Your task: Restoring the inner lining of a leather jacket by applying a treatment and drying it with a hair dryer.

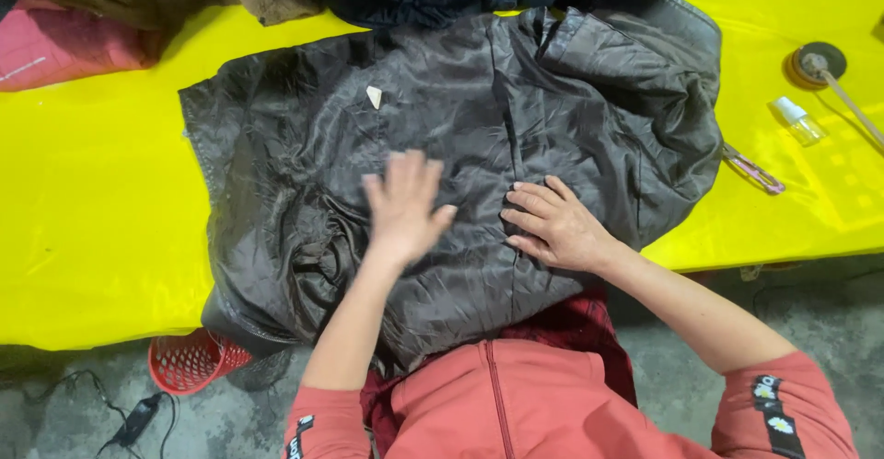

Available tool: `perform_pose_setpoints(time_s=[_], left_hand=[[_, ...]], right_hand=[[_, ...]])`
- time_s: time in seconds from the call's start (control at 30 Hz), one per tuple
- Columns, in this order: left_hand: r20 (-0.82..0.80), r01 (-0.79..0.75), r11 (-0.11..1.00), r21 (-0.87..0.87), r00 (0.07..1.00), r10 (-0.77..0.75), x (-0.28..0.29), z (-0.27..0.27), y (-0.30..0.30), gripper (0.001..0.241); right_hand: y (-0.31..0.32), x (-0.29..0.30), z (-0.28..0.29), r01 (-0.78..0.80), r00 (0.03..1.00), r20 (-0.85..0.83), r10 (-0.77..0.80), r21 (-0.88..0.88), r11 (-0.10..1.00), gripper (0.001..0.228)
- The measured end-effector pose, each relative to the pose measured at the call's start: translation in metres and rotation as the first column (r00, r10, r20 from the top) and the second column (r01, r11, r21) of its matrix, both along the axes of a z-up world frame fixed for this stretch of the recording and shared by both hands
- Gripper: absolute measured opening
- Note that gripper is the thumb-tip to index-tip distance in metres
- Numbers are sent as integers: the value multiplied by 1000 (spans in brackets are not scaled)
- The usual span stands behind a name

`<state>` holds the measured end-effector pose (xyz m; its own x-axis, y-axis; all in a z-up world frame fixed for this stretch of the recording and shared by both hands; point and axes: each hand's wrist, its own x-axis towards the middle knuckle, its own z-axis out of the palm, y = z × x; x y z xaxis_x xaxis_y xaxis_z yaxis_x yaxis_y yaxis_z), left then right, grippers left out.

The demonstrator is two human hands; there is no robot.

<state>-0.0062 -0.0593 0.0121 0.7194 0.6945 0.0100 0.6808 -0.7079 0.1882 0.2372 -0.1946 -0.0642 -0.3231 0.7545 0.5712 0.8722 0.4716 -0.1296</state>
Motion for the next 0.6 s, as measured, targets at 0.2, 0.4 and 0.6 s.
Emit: perform_pose_setpoints(time_s=[0.2, 0.4, 0.6], left_hand=[[-89, 308, 901, -305, 933, -349, 42, -33, -11, 71], [-90, 275, 912, -305, 945, -315, 38, -35, -13, 79], [-114, 239, 921, -308, 952, -285, 43, -35, -18, 79]], right_hand=[[-10, 12, -5, -79, 985, -154, 80, 16, 997, 20], [-32, 149, 19, 31, 886, -451, 108, 290, 957, 19], [-157, 413, 4, 708, 657, -86, -749, 412, 573, 26]])
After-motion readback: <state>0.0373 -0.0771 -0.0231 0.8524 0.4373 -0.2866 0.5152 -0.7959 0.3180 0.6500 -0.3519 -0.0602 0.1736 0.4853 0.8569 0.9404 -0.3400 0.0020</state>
